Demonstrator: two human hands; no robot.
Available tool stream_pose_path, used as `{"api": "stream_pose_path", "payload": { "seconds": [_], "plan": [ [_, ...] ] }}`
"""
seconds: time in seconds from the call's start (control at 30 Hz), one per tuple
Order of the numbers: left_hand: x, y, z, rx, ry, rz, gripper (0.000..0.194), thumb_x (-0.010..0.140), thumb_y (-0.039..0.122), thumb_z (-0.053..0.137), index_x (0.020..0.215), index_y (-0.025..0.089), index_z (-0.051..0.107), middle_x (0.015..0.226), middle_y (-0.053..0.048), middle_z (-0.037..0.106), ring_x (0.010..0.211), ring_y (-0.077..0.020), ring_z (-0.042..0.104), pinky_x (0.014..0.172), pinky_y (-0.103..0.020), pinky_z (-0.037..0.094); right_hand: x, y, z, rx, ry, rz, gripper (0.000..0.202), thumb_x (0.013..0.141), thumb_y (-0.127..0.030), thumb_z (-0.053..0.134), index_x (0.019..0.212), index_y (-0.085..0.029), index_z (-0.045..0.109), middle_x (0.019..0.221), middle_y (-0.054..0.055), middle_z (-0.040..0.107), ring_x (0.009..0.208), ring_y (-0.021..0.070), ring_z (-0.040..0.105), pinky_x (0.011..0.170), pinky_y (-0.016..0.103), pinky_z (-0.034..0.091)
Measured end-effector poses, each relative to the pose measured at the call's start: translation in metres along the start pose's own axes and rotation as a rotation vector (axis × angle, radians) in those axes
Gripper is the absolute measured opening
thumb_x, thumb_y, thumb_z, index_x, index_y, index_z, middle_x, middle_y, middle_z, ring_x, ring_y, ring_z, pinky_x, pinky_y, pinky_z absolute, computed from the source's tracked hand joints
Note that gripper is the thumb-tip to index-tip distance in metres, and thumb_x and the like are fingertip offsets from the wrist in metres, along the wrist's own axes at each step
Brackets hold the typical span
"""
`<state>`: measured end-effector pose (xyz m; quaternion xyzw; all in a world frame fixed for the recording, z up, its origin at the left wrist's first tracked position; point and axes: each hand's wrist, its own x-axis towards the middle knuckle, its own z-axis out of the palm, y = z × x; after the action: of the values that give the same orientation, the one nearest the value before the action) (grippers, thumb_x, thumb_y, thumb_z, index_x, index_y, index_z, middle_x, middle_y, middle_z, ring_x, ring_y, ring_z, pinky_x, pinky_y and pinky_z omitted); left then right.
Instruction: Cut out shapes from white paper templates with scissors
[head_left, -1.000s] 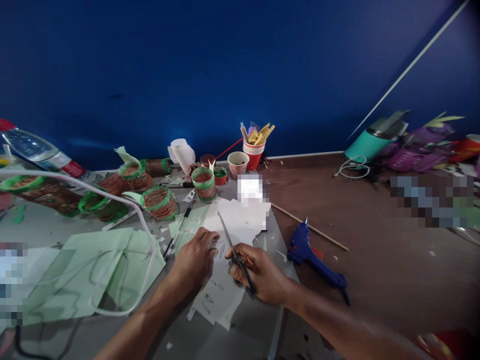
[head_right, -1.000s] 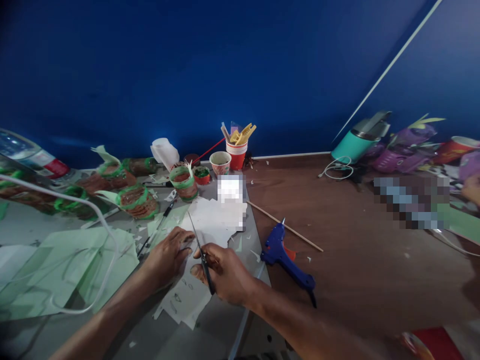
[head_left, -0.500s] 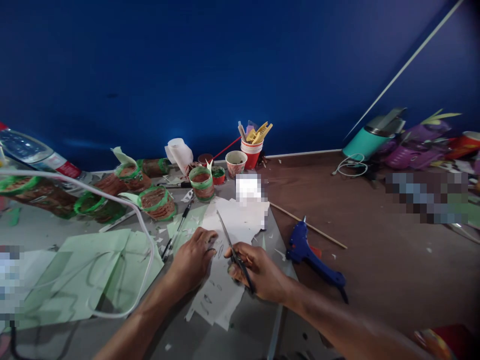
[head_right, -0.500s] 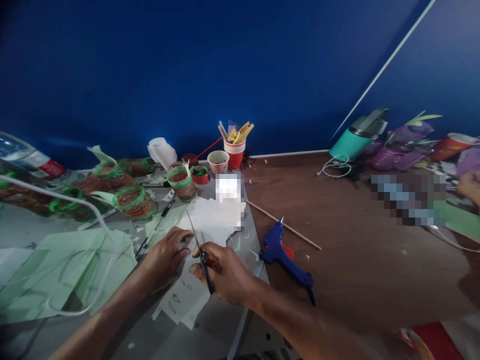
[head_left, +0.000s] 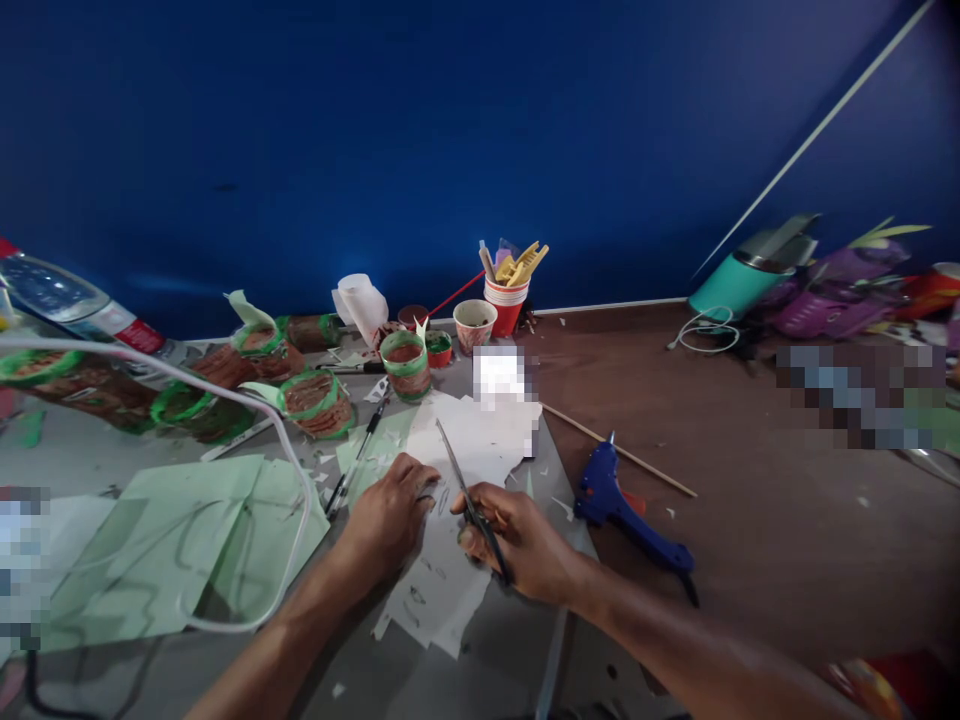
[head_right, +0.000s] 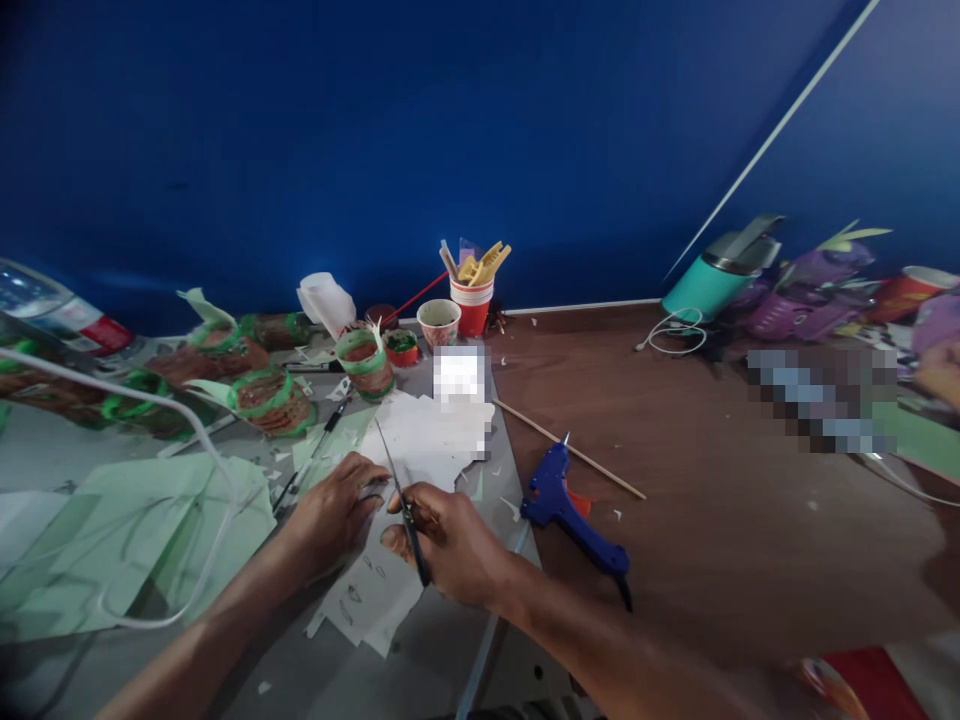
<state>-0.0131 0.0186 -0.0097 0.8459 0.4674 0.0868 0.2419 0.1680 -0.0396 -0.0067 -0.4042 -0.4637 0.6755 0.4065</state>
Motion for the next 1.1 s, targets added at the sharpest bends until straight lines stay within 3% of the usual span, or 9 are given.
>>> {"api": "stream_pose_path", "payload": {
  "seconds": [0.17,0.37,0.5,0.6,0.7,0.9,1.1],
  "plan": [
    [0.001,0.0,0.0,0.008,-0.008,-0.041,0.021,0.078,0.013,0.044,0.097,0.02,0.051,0.099,-0.007,0.053,0.091,-0.0208,0.056,0.081,-0.033,0.043,-0.001,-0.002,0.0,-0.032,-0.001,0.006,0.036,0.074,-0.045,0.066,0.089,-0.016,0.051,0.057,-0.007,0.04,0.05,0.0063,0.032,0.049,0.021,0.031],
    [0.0,-0.006,0.001,-0.086,0.115,-0.044,0.01,0.075,0.016,0.047,0.084,0.02,0.049,0.084,-0.004,0.057,0.078,-0.0192,0.056,0.073,-0.032,0.043,0.0,-0.001,-0.001,-0.066,-0.001,0.007,0.039,0.073,-0.047,0.066,0.09,-0.016,0.051,0.057,-0.007,0.038,0.051,0.0065,0.03,0.048,0.021,0.028],
    [-0.001,-0.008,-0.004,-0.412,0.167,-0.194,0.006,0.075,0.022,0.05,0.08,0.02,0.049,0.064,0.002,0.057,0.06,-0.0153,0.055,0.059,-0.027,0.042,0.0,-0.002,-0.001,-0.026,0.011,0.005,0.043,0.073,-0.054,0.064,0.088,-0.016,0.05,0.058,-0.006,0.039,0.052,0.007,0.032,0.05,0.022,0.029],
    [-0.001,-0.004,-0.011,-0.803,0.212,-0.286,0.011,0.077,0.028,0.051,0.082,0.019,0.045,0.05,0.007,0.052,0.047,-0.0125,0.052,0.052,-0.024,0.041,-0.001,-0.002,-0.001,-0.011,0.009,0.002,0.042,0.074,-0.054,0.063,0.089,-0.017,0.05,0.059,-0.006,0.041,0.052,0.0072,0.033,0.05,0.022,0.03],
    [-0.001,0.002,-0.014,-1.023,0.264,-0.326,0.021,0.073,0.03,0.059,0.084,0.018,0.045,0.049,0.009,0.048,0.041,-0.0082,0.047,0.045,-0.02,0.035,-0.002,0.001,-0.003,-0.062,0.001,0.0,0.037,0.077,-0.05,0.061,0.091,-0.017,0.051,0.061,-0.005,0.04,0.053,0.0078,0.034,0.05,0.022,0.031],
    [0.0,0.006,-0.006,-1.199,0.295,-0.357,0.026,0.068,0.032,0.065,0.08,0.018,0.047,0.048,0.012,0.039,0.036,-0.0034,0.035,0.04,-0.017,0.029,-0.002,0.008,-0.006,-0.325,-0.006,-0.024,0.027,0.082,-0.04,0.057,0.094,-0.017,0.053,0.06,-0.004,0.044,0.053,0.0085,0.036,0.048,0.021,0.03],
    [-0.002,0.011,-0.006,-1.207,0.329,-0.382,0.029,0.064,0.035,0.07,0.077,0.018,0.05,0.049,0.011,0.042,0.037,-0.0037,0.037,0.04,-0.018,0.032,-0.003,0.0,-0.003,-0.58,-0.026,-0.005,0.021,0.079,-0.035,0.058,0.088,-0.016,0.055,0.057,-0.005,0.046,0.051,0.0084,0.038,0.045,0.019,0.026]
  ]
}}
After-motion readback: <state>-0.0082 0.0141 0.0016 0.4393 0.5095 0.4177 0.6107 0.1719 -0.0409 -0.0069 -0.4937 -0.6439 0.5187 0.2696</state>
